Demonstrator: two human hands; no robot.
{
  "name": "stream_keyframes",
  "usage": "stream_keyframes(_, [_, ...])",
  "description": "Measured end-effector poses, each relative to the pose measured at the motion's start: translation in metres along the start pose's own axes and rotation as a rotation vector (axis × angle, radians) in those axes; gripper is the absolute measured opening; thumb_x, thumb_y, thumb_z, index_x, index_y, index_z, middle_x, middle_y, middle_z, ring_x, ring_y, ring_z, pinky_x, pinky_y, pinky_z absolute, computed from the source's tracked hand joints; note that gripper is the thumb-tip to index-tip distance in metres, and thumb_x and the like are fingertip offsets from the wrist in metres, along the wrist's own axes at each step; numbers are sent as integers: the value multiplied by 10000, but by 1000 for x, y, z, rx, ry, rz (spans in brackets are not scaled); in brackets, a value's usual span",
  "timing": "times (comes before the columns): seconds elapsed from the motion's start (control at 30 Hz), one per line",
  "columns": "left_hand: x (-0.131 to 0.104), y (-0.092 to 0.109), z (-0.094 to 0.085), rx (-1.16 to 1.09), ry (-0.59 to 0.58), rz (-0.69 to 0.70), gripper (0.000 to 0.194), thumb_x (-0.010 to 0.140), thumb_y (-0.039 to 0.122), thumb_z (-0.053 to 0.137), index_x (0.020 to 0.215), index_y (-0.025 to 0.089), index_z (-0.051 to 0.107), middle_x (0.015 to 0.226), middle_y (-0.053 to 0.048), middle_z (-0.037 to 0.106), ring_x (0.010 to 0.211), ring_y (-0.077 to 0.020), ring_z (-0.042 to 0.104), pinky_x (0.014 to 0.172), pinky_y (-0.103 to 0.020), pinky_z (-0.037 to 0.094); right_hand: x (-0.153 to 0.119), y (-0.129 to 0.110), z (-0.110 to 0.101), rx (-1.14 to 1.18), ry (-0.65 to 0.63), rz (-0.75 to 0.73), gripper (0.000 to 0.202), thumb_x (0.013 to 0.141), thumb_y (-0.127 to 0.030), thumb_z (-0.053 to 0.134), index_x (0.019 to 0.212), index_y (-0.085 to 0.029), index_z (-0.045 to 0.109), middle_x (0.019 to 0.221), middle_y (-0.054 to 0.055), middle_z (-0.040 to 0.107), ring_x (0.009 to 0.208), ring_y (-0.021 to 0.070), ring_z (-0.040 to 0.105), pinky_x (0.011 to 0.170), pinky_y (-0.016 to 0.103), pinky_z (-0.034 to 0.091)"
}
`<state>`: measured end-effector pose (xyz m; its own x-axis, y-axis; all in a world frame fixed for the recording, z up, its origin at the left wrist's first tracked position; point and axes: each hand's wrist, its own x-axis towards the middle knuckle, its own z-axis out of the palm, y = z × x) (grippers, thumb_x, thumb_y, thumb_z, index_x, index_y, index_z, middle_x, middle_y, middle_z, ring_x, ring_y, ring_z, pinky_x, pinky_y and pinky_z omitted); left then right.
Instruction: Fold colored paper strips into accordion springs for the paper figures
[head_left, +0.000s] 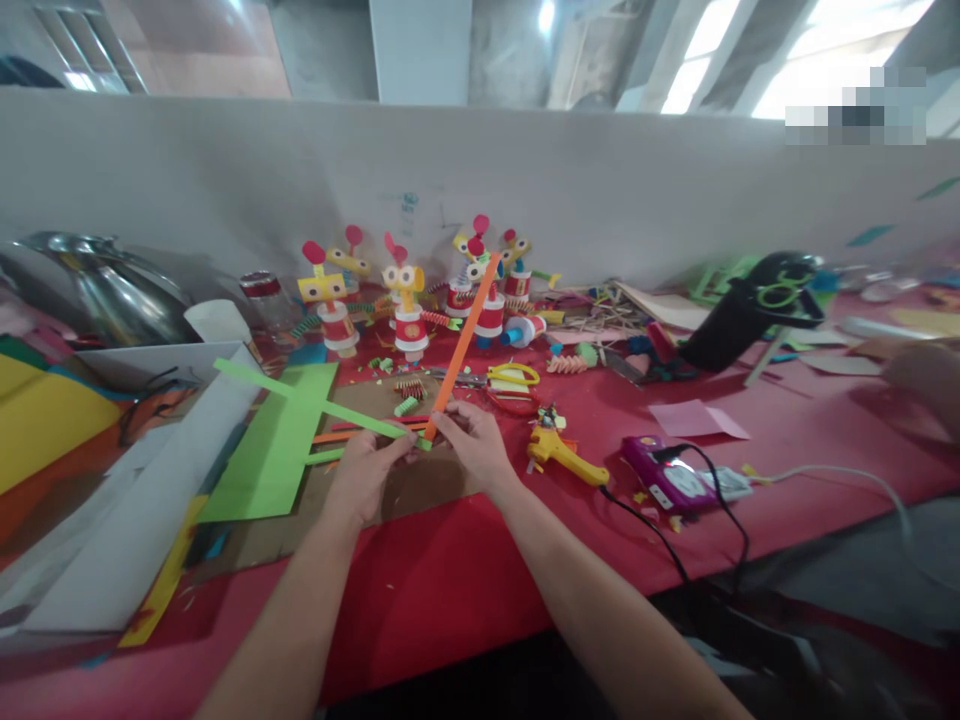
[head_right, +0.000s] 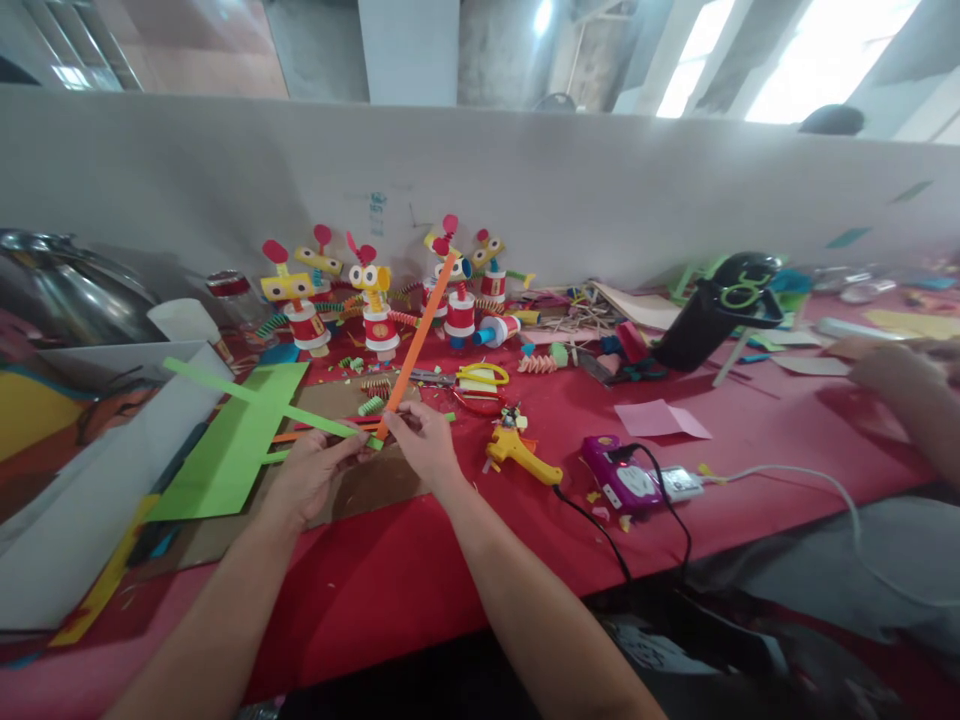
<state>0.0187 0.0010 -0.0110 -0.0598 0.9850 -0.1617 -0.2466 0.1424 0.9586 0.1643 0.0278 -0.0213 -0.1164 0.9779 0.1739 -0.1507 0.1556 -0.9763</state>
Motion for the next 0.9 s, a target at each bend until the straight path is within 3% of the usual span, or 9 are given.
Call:
stream_keyframes(0.23, [-1,1,0,-26,27,22,309,546,304,805,735,123,641,585,3,620,554,-116,557,591,-254,439,-1,-2,1,17,-170,-66,278,674,-241,675,930,-200,574,800,5,674,750,149,632,701,279,492])
stream_keyframes(0.47, [-1,0,0,-44,57,0,342,536,294,813,784,124,650,629,-1,634,582,-115,566,626,-263,451,-1,-1,0,18,-136,-60,263,673,-232,685,907,-197,570,805,12,678,764,156,638,708,280,496])
stream_keyframes(0.57, [-1,-1,0,-9,20,4,289,552,276,799,750,127,653,607,-1,623,591,-118,563,617,-256,445,-1,0,-2,15,-128,-38,286,665,-221,685,923,-197,564,801,11,677,756,154,637,698,274,489])
stream_keyframes(0.9, [0,-3,0,-14,32,16,232,572,223,763,762,126,673,574,1,610,576,-119,554,592,-248,439,0,0,-2,17,-192,-34,269,675,-233,683,915,-197,568,831,16,679,774,153,637,720,284,485])
